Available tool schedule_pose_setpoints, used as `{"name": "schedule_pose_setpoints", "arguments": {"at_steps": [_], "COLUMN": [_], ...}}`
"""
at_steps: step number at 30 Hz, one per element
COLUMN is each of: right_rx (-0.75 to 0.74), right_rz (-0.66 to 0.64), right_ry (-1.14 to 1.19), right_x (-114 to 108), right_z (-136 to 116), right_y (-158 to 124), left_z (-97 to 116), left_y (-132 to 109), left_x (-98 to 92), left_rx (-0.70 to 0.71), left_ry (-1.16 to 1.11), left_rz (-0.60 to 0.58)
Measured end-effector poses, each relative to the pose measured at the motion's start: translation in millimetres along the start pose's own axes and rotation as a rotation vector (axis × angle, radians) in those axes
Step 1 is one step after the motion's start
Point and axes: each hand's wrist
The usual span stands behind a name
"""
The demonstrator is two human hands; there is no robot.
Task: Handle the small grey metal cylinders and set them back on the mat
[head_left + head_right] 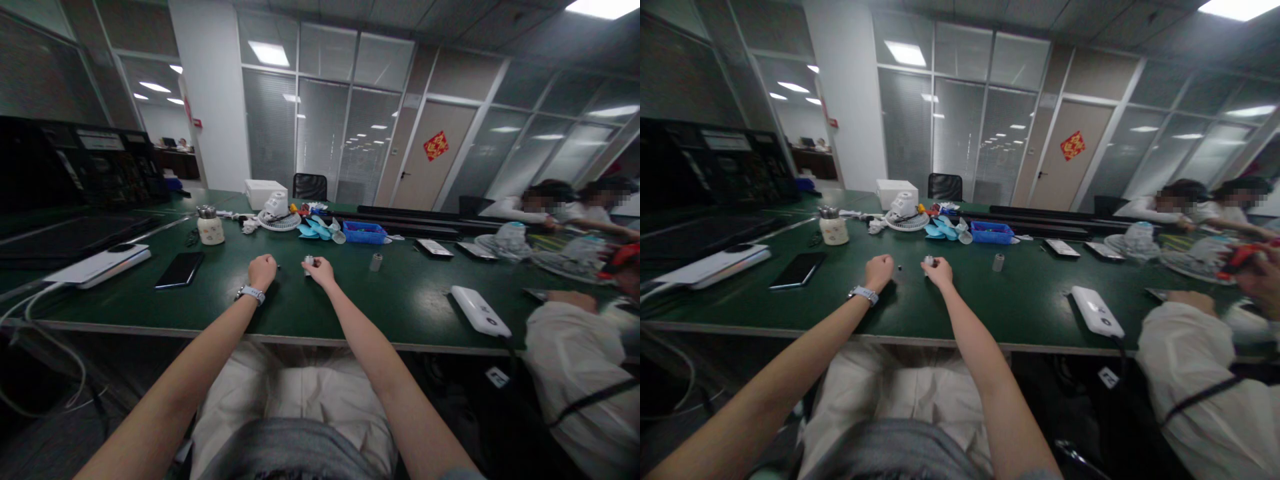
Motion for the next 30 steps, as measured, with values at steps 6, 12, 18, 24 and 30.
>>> {"name": "schedule_pose_setpoints", "arguments": {"at_steps": [6, 12, 18, 24, 30], "right_rx": [0.022, 0.027, 0.036, 0.020, -0.021], "right_rz": [0.002, 0.004, 0.012, 0.010, 0.037], "right_ry": [-0.059, -0.063, -0.103, -0.190, -0.207], "right_x": [-3, -5, -6, -11, -15], "right_z": [-2, -3, -5, -14, -19], "right_y": [-2, -4, -6, -13, -22], "left_z": [0, 0, 0, 0, -1], "left_y": [0, 0, -1, 0, 0], "left_x": [0.2, 0.0, -0.3, -0.8, -0.2], "left_rx": [-0.003, -0.008, -0.008, -0.011, -0.006], "left_ry": [-0.003, -0.008, -0.022, -0.037, -0.042], "left_rz": [0.006, 0.008, 0.009, 0.006, 0.011]}}
Point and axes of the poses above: each hand's wrist, its own y-axis towards the middle knuckle, its own x-axis out of the palm, z = x × y, and after that the axes turned 5 degrees about x, right-handed
